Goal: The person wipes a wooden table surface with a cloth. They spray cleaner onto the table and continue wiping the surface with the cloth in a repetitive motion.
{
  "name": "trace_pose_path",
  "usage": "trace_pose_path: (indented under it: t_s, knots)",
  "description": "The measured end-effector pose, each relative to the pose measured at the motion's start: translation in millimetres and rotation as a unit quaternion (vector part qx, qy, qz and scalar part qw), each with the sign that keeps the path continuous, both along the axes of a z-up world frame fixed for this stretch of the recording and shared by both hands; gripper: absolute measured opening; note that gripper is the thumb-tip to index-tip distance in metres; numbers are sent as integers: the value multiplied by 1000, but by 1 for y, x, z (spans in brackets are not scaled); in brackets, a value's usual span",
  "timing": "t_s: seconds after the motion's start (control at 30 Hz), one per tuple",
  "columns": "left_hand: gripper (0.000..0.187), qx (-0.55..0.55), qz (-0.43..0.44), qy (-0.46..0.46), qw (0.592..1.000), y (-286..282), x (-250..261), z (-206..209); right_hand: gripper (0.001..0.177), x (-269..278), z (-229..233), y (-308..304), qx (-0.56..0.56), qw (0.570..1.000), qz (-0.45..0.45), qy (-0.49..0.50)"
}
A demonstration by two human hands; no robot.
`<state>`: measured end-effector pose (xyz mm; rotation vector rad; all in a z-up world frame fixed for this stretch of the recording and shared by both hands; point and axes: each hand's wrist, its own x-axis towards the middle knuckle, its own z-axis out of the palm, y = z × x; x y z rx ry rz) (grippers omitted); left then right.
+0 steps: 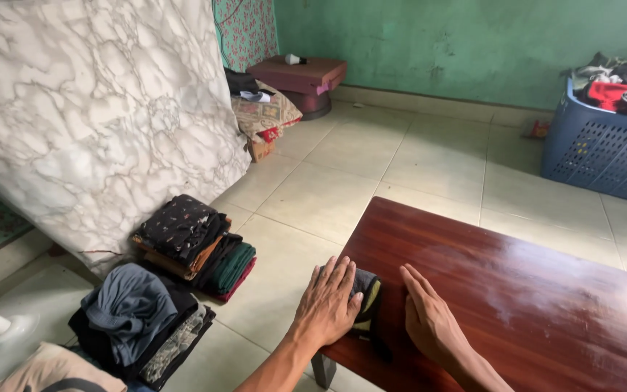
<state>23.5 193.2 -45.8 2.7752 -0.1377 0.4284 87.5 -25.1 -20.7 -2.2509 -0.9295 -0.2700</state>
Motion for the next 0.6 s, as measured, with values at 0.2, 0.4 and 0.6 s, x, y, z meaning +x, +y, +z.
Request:
trace_pose_path:
  t_s: [0.2,0.4,0.6]
  knots:
    - [69,3,39,-5,999,4,25,-1,53,5,-9,-8,11,999,-15,29]
    - [68,25,-13,58,998,-2,-21,15,51,5,-9,-14,3,1000,12,2]
    - [66,34,-7,31,999,-3,-2,4,53,60,-39,-42,-47,998,22,-42]
